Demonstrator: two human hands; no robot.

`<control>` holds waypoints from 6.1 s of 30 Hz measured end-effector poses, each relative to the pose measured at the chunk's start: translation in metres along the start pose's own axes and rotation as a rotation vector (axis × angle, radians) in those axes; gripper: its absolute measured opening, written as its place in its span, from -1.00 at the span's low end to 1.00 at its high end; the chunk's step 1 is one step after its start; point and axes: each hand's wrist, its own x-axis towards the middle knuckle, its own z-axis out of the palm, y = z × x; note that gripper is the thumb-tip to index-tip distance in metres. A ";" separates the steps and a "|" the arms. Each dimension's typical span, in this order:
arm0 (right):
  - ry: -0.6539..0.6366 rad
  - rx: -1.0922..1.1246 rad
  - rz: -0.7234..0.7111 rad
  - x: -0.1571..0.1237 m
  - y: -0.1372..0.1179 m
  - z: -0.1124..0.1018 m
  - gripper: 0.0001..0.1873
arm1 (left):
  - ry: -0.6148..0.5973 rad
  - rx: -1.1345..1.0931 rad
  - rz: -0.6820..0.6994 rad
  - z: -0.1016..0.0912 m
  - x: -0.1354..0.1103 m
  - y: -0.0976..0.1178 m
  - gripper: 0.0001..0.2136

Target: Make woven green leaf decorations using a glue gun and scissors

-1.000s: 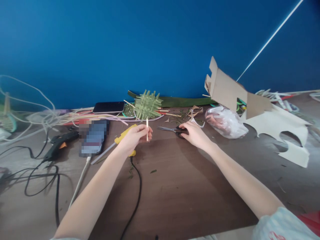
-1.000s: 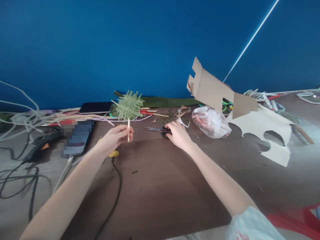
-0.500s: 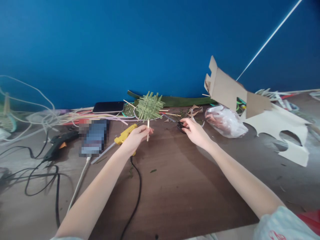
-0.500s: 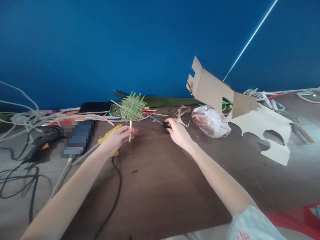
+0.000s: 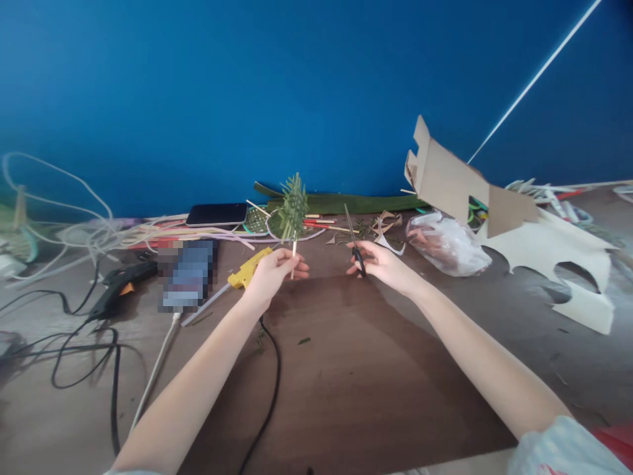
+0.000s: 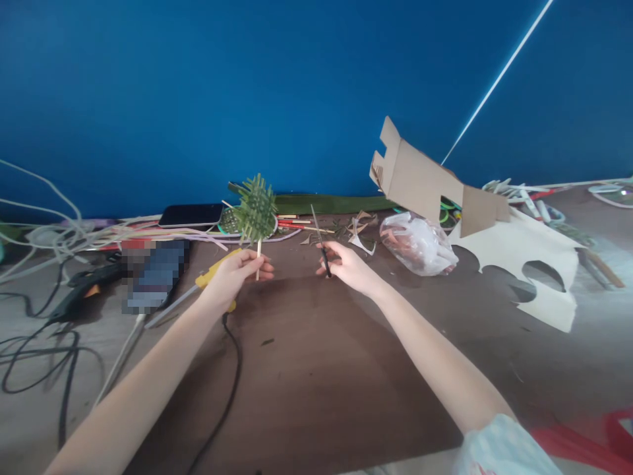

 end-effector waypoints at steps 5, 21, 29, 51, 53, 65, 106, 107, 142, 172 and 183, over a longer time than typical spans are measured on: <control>-0.166 0.198 -0.034 -0.004 0.001 0.011 -0.54 | -0.009 -0.029 0.002 0.002 -0.002 -0.004 -0.80; -0.296 0.150 -0.157 -0.009 0.005 0.025 -0.57 | -0.130 -0.030 -0.032 0.019 -0.013 -0.007 -0.78; -0.192 0.155 -0.199 -0.010 0.007 0.027 -0.51 | -0.184 -0.052 -0.085 0.029 -0.020 -0.011 -0.77; -0.168 0.042 -0.221 -0.012 0.010 0.030 -0.54 | -0.210 -0.146 -0.144 0.040 -0.030 -0.019 -0.70; -0.161 0.034 -0.215 -0.012 0.010 0.031 -0.53 | -0.215 -0.154 -0.143 0.041 -0.030 -0.021 -0.69; -0.153 0.052 -0.180 -0.013 0.010 0.030 -0.58 | -0.226 -0.155 -0.159 0.041 -0.029 -0.023 -0.66; -0.094 -0.021 -0.172 -0.015 0.005 0.029 -0.59 | -0.340 -0.014 -0.244 0.035 -0.029 -0.016 -0.77; -0.091 -0.021 -0.175 -0.015 0.005 0.029 -0.60 | -0.341 -0.013 -0.245 0.035 -0.029 -0.016 -0.77; -0.081 -0.079 -0.171 -0.017 0.001 0.030 -0.61 | -0.323 -0.092 -0.254 0.045 -0.032 -0.026 -0.70; -0.046 -0.029 -0.165 -0.013 0.009 0.027 -0.57 | -0.326 0.084 -0.216 0.034 -0.030 -0.010 -0.79; -0.046 -0.057 -0.158 -0.014 0.008 0.027 -0.57 | -0.350 0.090 -0.220 0.034 -0.032 -0.007 -0.78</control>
